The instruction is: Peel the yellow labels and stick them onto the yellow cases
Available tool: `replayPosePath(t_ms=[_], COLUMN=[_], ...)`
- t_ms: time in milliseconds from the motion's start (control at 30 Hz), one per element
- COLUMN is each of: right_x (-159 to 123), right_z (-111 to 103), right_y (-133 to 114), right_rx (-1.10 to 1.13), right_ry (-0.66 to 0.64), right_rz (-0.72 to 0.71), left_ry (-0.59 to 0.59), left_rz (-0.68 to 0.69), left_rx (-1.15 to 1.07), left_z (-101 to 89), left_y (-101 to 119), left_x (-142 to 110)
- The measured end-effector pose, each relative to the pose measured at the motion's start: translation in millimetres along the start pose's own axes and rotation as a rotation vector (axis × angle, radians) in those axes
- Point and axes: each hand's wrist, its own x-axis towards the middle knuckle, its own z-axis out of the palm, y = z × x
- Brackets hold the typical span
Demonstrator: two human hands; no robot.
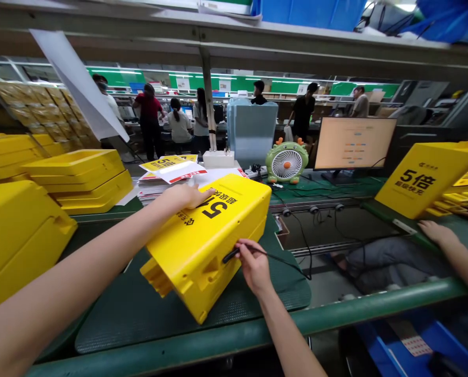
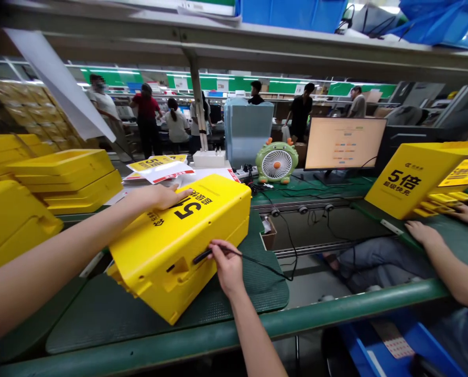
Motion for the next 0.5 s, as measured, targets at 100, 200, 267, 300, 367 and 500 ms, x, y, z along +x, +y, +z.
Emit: replayPosePath(t_ms=[100, 200, 267, 300, 367, 500], right_x=[-1, -27, -46, -53, -62, -62], right_z=[-14, -11, 1, 9, 23, 36], right_y=[-16, -26, -25, -23, -17, -4], right_rx=[0.059, 0.056, 0.033, 0.022, 0.009, -0.037], right_ry=[0.084, 0.081, 0.058, 0.045, 0.029, 0.098], right_rz=[-0.008, 0.002, -0.001, -0.004, -0.013, -0.051], left_ry=[0.005, 0.041, 0.055, 0.06, 0.058, 0.049], left_rz=[0.175, 0.507, 0.682, 0.75, 0.84, 0.826], left_rx=[-0.019, -0.015, -0.018, -0.02, -0.032, -0.077], left_z=[6.2, 13.4, 15.8, 16.1, 16.0, 18.0], left_y=[1, 3, 6, 8, 14, 25], left_x=[-7, -13, -17, -18, -21, -21])
